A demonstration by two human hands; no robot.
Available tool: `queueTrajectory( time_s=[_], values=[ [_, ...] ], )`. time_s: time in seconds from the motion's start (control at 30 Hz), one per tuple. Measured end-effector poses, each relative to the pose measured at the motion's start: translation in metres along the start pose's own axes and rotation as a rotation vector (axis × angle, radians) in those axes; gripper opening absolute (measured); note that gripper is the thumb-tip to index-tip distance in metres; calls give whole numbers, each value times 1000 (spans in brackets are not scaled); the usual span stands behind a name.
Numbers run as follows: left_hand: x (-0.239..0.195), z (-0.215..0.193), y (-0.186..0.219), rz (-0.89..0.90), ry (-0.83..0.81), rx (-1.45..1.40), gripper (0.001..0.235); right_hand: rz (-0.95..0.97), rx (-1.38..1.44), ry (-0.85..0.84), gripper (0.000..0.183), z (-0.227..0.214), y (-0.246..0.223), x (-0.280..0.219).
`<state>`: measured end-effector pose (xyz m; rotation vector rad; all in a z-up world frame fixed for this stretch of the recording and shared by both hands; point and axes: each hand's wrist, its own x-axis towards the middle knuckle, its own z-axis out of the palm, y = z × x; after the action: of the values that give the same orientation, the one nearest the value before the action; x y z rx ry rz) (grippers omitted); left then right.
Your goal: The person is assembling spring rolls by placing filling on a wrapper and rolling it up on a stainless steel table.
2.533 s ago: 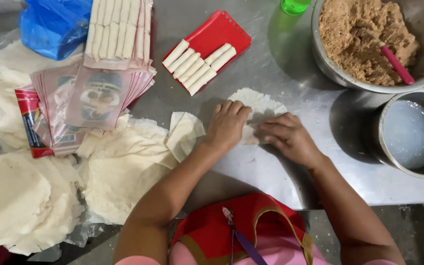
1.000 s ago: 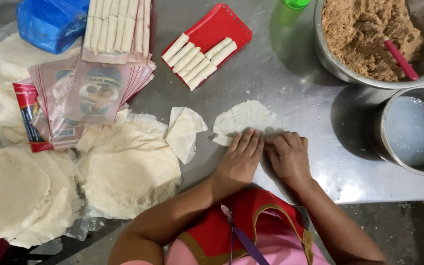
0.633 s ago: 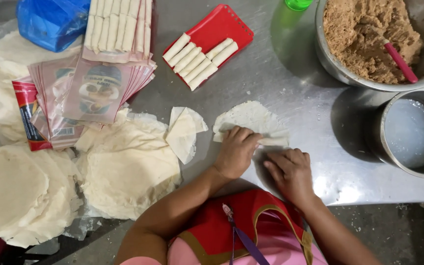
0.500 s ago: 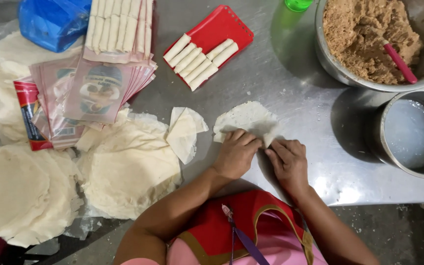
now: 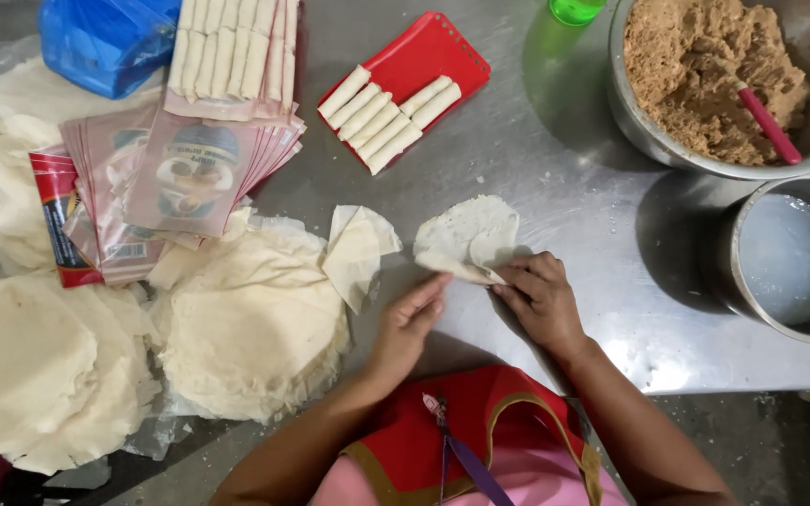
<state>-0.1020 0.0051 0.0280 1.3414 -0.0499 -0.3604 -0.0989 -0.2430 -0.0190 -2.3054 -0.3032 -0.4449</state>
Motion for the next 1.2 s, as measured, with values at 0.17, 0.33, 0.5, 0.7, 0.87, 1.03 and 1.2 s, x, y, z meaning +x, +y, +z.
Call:
queueTrajectory(
  time_s=[0.17,0.33,0.5,0.7,0.87,1.03,1.2],
  values=[
    [30,11,-45,730,-144,804,42,-71,-22,-31,22,-12,-16,4],
    [40,14,-28,874,-161,1077,45,36,7,82,40,-101,-19,-4],
    [63,6,-54,710,-309,1051,62,276,-879,149,73,-200,61,-57],
    [58,-1,-43,788,-266,878,47,439,-1213,-86,63,-213,131,-109],
    [57,-9,-46,857,-237,892,47,151,-1032,145,57,-176,89,-68],
    [56,-5,-45,900,-186,931,38,120,-249,140,72,-57,37,-17],
    [56,-4,-52,892,-207,963,35,-63,-400,-347,63,-15,7,48]
  ],
)
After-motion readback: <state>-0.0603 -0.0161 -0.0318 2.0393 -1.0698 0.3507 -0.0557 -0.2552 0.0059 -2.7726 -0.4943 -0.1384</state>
